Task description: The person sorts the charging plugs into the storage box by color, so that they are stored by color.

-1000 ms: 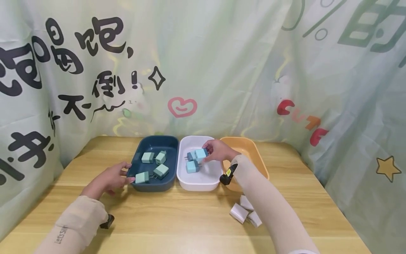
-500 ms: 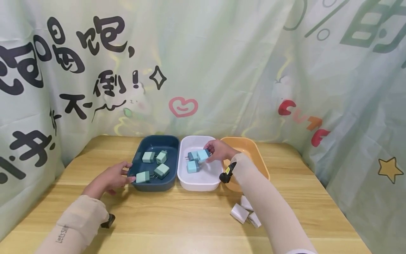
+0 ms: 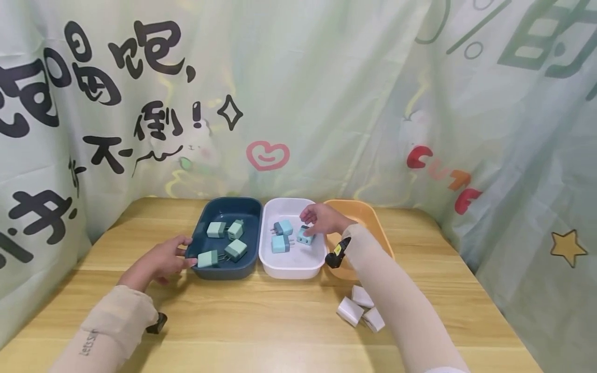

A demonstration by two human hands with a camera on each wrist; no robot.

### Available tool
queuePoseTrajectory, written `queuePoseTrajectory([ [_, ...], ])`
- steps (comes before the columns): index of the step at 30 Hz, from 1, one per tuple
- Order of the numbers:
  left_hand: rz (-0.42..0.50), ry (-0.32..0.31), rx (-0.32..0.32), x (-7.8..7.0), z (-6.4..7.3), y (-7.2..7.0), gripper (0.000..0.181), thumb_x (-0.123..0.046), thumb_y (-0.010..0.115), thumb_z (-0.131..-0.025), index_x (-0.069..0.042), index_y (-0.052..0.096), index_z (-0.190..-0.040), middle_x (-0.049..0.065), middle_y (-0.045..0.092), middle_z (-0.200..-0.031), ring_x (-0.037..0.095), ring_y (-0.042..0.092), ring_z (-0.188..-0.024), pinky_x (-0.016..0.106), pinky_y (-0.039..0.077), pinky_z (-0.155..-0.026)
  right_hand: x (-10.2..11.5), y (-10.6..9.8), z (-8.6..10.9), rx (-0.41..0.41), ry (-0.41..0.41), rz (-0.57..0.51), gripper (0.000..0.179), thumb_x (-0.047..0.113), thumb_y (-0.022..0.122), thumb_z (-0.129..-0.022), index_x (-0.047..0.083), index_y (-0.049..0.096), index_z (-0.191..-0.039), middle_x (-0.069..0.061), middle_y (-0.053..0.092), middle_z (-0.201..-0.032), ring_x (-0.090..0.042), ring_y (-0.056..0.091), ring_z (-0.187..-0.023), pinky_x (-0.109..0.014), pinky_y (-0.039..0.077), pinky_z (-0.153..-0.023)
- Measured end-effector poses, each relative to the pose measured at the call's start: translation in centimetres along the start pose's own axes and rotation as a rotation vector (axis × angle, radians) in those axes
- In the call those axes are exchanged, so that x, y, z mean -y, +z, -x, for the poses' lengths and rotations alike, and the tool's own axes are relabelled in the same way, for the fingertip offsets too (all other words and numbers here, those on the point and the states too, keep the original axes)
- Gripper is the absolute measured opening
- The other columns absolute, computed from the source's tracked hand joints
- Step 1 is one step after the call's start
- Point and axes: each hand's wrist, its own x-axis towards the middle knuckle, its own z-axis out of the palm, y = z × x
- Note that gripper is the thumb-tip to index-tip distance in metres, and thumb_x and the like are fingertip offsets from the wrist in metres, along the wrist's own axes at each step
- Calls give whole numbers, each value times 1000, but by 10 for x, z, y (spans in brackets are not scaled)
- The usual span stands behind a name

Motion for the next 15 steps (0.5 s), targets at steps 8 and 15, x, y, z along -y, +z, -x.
queuePoseTrajectory([
  [8, -13, -4, 9, -1, -1, -2, 73, -29, 68, -92, -1, 27, -145, 36, 36, -141, 42, 59, -103, 45, 55, -61, 2, -7, 25, -24, -69, -1, 43, 8, 80, -80, -3, 60, -116, -14, 66, -112, -25, 62, -104, -38, 47, -95],
  [15, -27, -13, 19, -1, 0, -2, 73, -29, 68, -92, -1, 27, -144, 36, 36, -141, 42, 59, -103, 44, 55, -61, -13, -11, 61, -74, -152, -20, 41, 9, 78, -82, -5, 59, -116, -17, 65, -110, -27, 61, -102, -43, 48, -94],
])
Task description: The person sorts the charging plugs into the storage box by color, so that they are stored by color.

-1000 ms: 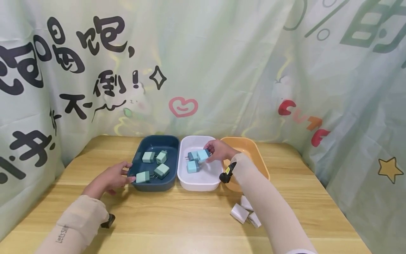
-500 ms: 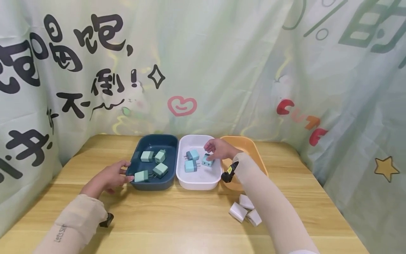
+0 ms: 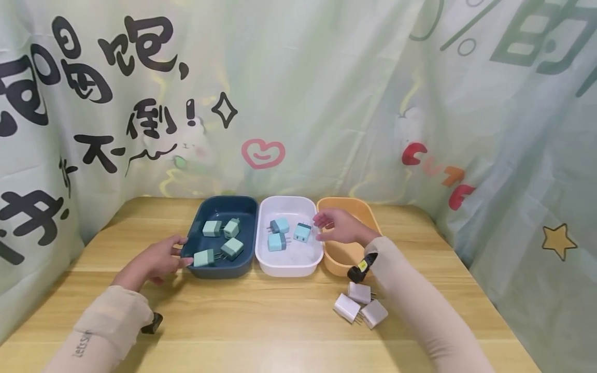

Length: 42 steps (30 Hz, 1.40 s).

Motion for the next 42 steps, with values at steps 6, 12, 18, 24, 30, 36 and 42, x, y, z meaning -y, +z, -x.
queuePoseTrajectory([
  [6, 7, 17, 8, 0, 2, -1, 73, -28, 68, -92, 1, 26, -144, 37, 35, -141, 44, 57, -104, 46, 55, -61, -3, -3, 33, -55, -69, -26, 43, 9, 83, -76, -3, 61, -111, -14, 66, -104, -28, 62, -99, -44, 50, -89],
  [12, 11, 16, 12, 3, 1, 0, 74, -30, 68, -92, 1, 26, -145, 37, 35, -142, 44, 57, -105, 45, 55, -61, -6, -1, 68, -79, -100, -37, 44, 11, 83, -77, -2, 61, -112, -14, 65, -106, -28, 62, -98, -45, 50, -89],
  [18, 19, 15, 14, 4, 1, 1, 75, -30, 68, -92, 1, 26, -145, 37, 34, -142, 45, 57, -106, 45, 55, -61, -14, 3, 102, -112, -116, -78, 43, 11, 81, -79, -2, 60, -114, -14, 64, -107, -29, 62, -98, -44, 51, -88],
  [24, 20, 16, 14, 5, 2, 1, 75, -30, 68, -92, 1, 24, -145, 37, 34, -143, 45, 56, -107, 45, 55, -61, -18, 7, 130, -148, -99, -100, 39, 11, 80, -81, -1, 61, -113, -13, 65, -106, -30, 64, -97, -37, 52, -87],
  [30, 25, 17, 18, 5, 2, 3, 76, -31, 67, -93, 1, 23, -146, 37, 33, -143, 44, 57, -106, 45, 55, -61, -20, 12, 153, -203, -99, -90, 36, 8, 80, -80, -2, 63, -109, -11, 67, -102, -30, 65, -93, -31, 51, -85],
  [36, 23, 21, 19, 3, 0, 3, 76, -30, 65, -94, 2, 22, -147, 37, 33, -143, 46, 57, -107, 47, 55, -62, -29, 15, 173, -186, -56, -83, 38, 10, 80, -80, -4, 62, -110, -16, 66, -103, -26, 64, -95, -29, 51, -86],
  [42, 25, 25, 20, 2, 0, 1, 75, -29, 65, -94, 2, 21, -147, 37, 32, -143, 48, 56, -108, 49, 55, -63, -41, 20, 189, -107, 34, -84, 43, 16, 80, -80, -3, 61, -112, -12, 65, -107, -23, 63, -99, -30, 50, -88],
])
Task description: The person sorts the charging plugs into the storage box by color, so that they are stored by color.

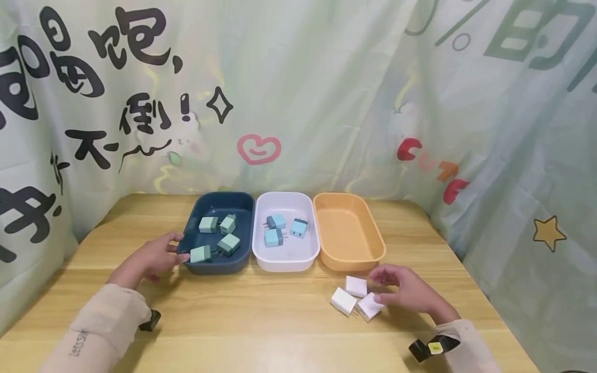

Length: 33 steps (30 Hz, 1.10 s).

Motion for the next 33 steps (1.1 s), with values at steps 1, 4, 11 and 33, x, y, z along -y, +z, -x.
queuePoseTrajectory([
  [1, -4, -1, 0, 0, 0, 0, 75, -29, 65, -94, 2, 21, -147, 38, 32, -143, 47, 56, -108, 49, 55, -63, -2, 1, 3, 10, 7, -6, 43, 17, 81, -79, -3, 61, -112, -11, 65, -107, -23, 63, -98, -30, 50, -88],
  [4, -15, 6, -1, 1, 0, -1, 75, -29, 66, -94, 2, 22, -146, 38, 32, -142, 46, 56, -107, 48, 55, -63, -5, 3, 9, 36, 4, -33, 42, 17, 81, -79, -2, 62, -111, -10, 66, -107, -21, 63, -98, -32, 50, -87],
  [11, -9, 1, 6, -1, 1, -2, 75, -29, 66, -93, 2, 22, -146, 38, 32, -142, 45, 57, -106, 46, 55, -62, -10, 2, 15, 101, 3, -98, 42, 15, 82, -78, -1, 61, -111, -11, 65, -110, -18, 61, -100, -31, 51, -87],
  [33, 20, 24, 14, -2, -1, -4, 75, -28, 66, -94, 4, 21, -145, 39, 32, -141, 46, 57, -104, 50, 54, -63, -20, 8, 14, 139, 69, -55, 46, 15, 84, -74, 4, 64, -114, 0, 62, -94, -11, 57, -86, -26, 50, -72],
])
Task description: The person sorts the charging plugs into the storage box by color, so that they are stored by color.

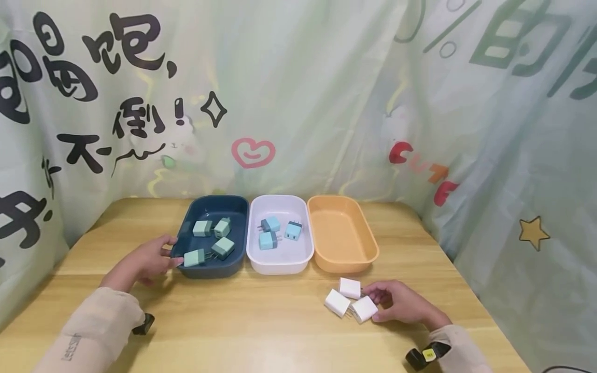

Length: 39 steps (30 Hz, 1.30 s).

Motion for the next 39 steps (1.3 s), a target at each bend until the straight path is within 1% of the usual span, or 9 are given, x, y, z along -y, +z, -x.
queuePoseTrajectory([
  [4, -10, -9, 0, 3, 1, 1, 75, -29, 66, -94, 3, 21, -145, 39, 32, -142, 45, 58, -103, 49, 54, -63, 1, 2, -2, 10, -42, 15, 39, 18, 84, -76, 6, 64, -107, 3, 61, -91, -11, 57, -83, -26, 50, -70],
  [10, -25, -18, -3, 1, 2, 1, 75, -30, 66, -93, 2, 22, -145, 39, 32, -141, 41, 58, -100, 47, 55, -62, 2, 2, -2, 12, -90, 24, 36, 15, 84, -76, 7, 65, -105, 2, 62, -92, -13, 57, -82, -27, 50, -68],
  [15, -31, -10, -3, -1, 2, 0, 74, -29, 66, -94, 3, 23, -145, 39, 32, -141, 42, 58, -100, 46, 55, -61, 6, 0, -1, 7, -104, 43, 34, 18, 85, -74, 10, 65, -100, 4, 62, -90, -12, 57, -80, -27, 50, -68],
  [21, -41, -3, -5, -4, 3, 0, 73, -29, 65, -94, 3, 23, -144, 40, 33, -141, 43, 58, -101, 47, 54, -61, 7, 0, -1, -1, -136, 46, 33, 17, 86, -72, 12, 65, -97, 7, 62, -87, -11, 58, -78, -28, 51, -67],
  [27, -30, -4, -2, -5, 4, 0, 73, -28, 65, -94, 4, 23, -144, 39, 33, -141, 46, 57, -104, 49, 54, -61, 10, -6, -1, 11, -124, 32, 34, 15, 86, -72, 10, 65, -98, 7, 62, -88, -13, 59, -80, -29, 52, -70],
  [30, -25, -6, -2, -5, 3, 0, 73, -27, 65, -94, 4, 22, -144, 39, 32, -141, 48, 56, -106, 49, 54, -62, 14, -10, -3, -2, -126, 27, 33, 13, 85, -72, 10, 65, -98, 5, 63, -87, -16, 60, -80, -31, 53, -72],
  [33, -26, -11, -2, -4, 3, 0, 73, -27, 65, -94, 4, 22, -145, 39, 33, -141, 48, 57, -105, 49, 54, -61, 18, -15, -4, -27, -141, 46, 33, 12, 85, -72, 10, 65, -98, 5, 63, -87, -17, 60, -79, -31, 52, -73],
  [39, -23, -21, 0, -2, 1, 1, 74, -28, 66, -94, 3, 22, -145, 39, 33, -141, 46, 57, -105, 48, 54, -61, 23, -24, -8, -74, -160, 94, 33, 10, 85, -72, 7, 64, -97, 6, 64, -88, -13, 61, -80, -35, 52, -73],
])
